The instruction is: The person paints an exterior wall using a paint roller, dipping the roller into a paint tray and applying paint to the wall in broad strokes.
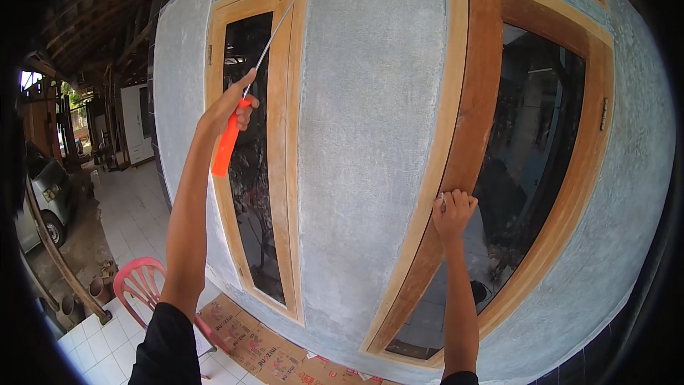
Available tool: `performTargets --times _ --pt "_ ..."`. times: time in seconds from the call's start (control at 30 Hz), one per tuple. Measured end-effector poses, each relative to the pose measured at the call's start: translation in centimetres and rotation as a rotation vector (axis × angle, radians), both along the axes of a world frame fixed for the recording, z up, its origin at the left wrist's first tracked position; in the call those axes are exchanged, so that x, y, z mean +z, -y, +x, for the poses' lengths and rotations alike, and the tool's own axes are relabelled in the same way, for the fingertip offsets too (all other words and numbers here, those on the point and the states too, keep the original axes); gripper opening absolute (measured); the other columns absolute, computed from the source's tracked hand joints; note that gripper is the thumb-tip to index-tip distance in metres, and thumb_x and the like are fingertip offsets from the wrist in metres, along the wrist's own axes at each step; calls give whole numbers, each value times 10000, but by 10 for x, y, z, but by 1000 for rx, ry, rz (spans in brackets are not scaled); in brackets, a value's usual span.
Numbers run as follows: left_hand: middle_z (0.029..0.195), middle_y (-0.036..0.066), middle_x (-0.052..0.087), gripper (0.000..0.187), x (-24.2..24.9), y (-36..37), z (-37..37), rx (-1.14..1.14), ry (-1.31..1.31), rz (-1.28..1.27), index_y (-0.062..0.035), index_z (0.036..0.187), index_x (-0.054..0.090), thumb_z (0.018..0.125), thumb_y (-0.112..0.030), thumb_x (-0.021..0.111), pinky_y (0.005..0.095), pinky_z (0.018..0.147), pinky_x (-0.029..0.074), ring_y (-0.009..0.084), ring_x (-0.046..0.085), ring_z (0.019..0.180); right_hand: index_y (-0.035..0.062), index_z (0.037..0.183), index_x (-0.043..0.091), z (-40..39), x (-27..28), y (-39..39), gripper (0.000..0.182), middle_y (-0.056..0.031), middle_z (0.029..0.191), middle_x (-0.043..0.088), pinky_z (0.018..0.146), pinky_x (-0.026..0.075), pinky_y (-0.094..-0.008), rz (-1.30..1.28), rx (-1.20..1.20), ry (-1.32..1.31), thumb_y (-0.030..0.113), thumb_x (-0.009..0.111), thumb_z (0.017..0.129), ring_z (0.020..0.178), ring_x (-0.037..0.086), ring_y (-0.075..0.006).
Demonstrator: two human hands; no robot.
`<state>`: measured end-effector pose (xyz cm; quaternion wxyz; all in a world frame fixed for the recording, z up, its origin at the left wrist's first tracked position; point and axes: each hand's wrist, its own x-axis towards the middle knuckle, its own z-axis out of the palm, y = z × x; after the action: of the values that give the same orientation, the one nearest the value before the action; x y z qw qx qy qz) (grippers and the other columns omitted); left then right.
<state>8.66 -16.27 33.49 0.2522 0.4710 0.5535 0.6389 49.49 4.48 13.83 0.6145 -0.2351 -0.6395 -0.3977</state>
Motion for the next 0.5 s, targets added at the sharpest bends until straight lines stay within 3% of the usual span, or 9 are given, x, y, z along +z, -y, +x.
performTargets --times 0.17,0.27,0.43,0.5 --pt "441 -50 270 626 -55 21 14 96 22 -70 -61 690 457 811 -675 484 245 372 270 85 275 347 45 687 531 2 0 -3 89 -74 674 421 654 303 -372 14 12 -8 57 619 692 635 424 -235" --pt "446 -47 272 626 -19 12 24 24 -39 -25 -50 690 459 823 -662 478 249 378 280 87 296 361 46 683 524 1 0 -3 97 -73 676 421 654 302 -373 4 3 3 58 619 691 630 422 -234" --pt "468 -35 284 587 90 -26 35 -95 -127 125 -23 737 455 874 -594 448 259 390 305 94 313 394 49 673 509 2 -1 -5 111 -72 670 416 648 302 -376 7 -11 7 61 619 690 625 420 -234" --pt "471 -34 286 580 102 -32 51 -110 -150 149 -20 746 453 884 -583 438 260 390 306 94 308 394 48 671 510 2 1 -4 111 -73 667 415 646 302 -375 9 -13 5 61 618 690 623 420 -233"
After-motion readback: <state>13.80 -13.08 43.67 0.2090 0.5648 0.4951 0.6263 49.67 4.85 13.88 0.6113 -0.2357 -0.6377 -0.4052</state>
